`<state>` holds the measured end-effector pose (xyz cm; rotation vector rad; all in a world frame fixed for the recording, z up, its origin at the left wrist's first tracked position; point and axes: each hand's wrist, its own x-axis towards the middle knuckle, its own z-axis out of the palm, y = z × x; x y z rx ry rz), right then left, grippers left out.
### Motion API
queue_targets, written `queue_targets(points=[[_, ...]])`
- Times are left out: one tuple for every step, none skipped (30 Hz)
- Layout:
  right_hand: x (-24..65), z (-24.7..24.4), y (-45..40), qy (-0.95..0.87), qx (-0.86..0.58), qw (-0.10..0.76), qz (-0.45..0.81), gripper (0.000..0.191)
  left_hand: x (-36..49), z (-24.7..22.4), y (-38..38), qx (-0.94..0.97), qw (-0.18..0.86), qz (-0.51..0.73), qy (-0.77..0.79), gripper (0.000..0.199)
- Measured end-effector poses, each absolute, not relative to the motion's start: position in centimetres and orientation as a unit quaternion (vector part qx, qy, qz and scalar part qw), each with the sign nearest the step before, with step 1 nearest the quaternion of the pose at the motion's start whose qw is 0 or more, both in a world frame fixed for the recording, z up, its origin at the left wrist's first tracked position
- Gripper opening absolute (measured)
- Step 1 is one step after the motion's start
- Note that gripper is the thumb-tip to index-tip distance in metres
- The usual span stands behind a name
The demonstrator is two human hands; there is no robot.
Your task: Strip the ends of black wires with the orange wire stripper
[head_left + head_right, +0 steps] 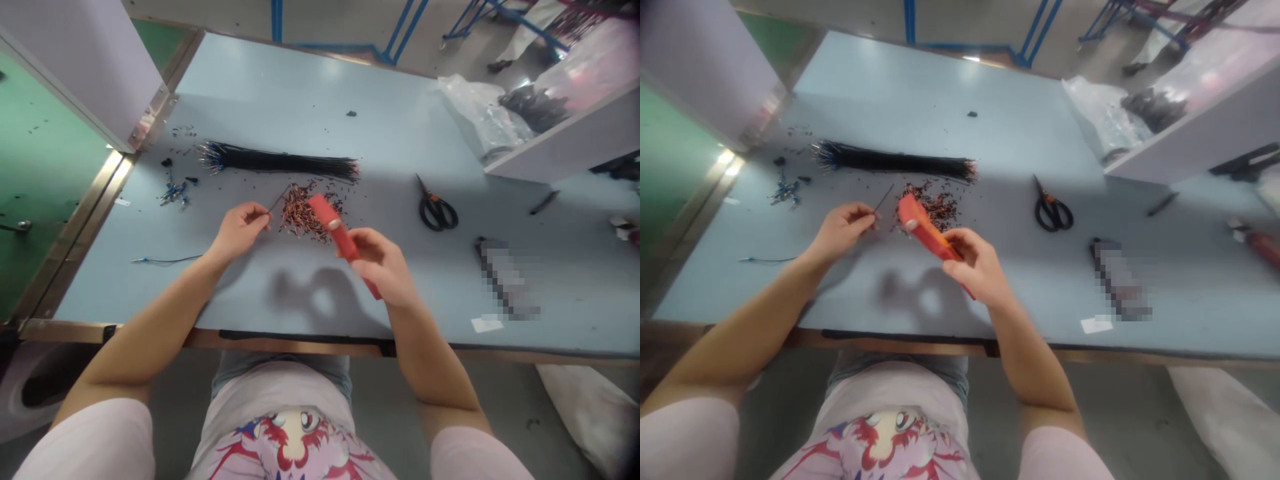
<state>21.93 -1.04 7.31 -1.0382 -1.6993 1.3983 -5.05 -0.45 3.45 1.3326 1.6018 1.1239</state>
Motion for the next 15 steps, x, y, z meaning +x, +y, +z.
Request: queue_targets(points=[[22.2,7.3,-0.8,-0.616,-0.378,0.354,0.593,0.035,-5.0,3.6,-0.4,0.507,0.368,0.459,0.630,0.014],[22.3,7.2,-0.5,-0.579,-0.359,0.356,0.640,0.037,-5.0,3.7,-0.4,0.498,0.355,0.475,0.633,0.013],[22.3,7.2,-0.4,-0.545,-0.345,0.352,0.678,0.039,-5.0,3.8,-0.4,0.495,0.339,0.488,0.633,0.012],[22.3,7.1,-0.3,-0.518,-0.337,0.343,0.708,0.041,-5.1,3.9,-0.5,0.497,0.323,0.501,0.630,0.011],[22.1,6.9,-0.3,-0.496,-0.332,0.332,0.731,0.042,-5.1,4.0,-0.6,0.501,0.307,0.514,0.625,0.011],[21.9,6.7,-0.3,-0.479,-0.329,0.321,0.748,0.042,-5.0,4.0,-0.7,0.506,0.295,0.525,0.618,0.011],[21.6,6.5,-0.4,-0.465,-0.326,0.312,0.762,0.042,-4.9,4.1,-0.8,0.512,0.285,0.533,0.610,0.011],[21.3,6.3,-0.5,-0.452,-0.325,0.302,0.774,0.041,-4.8,4.1,-0.9,0.518,0.279,0.538,0.604,0.011],[21.0,6.2,-0.6,-0.439,-0.324,0.293,0.785,0.039,-4.7,4.1,-1.1,0.524,0.274,0.541,0.598,0.011],[20.7,6.0,-0.7,-0.427,-0.323,0.285,0.795,0.038,-4.5,4.1,-1.2,0.529,0.272,0.542,0.594,0.011],[20.4,6.0,-0.8,-0.415,-0.323,0.278,0.804,0.037,-4.4,4.1,-1.3,0.533,0.270,0.542,0.591,0.012],[20.2,5.9,-1.0,-0.403,-0.323,0.272,0.812,0.035,-4.2,4.1,-1.5,0.538,0.268,0.540,0.589,0.012],[20.0,5.9,-1.1,-0.391,-0.322,0.266,0.820,0.034,-4.0,4.1,-1.6,0.543,0.265,0.539,0.586,0.012],[19.8,6.0,-1.2,-0.380,-0.323,0.260,0.827,0.032,-3.7,4.1,-1.8,0.549,0.263,0.538,0.584,0.013],[19.7,6.1,-1.3,-0.368,-0.323,0.256,0.834,0.033,-3.5,4.0,-1.9,0.556,0.262,0.536,0.579,0.013]])
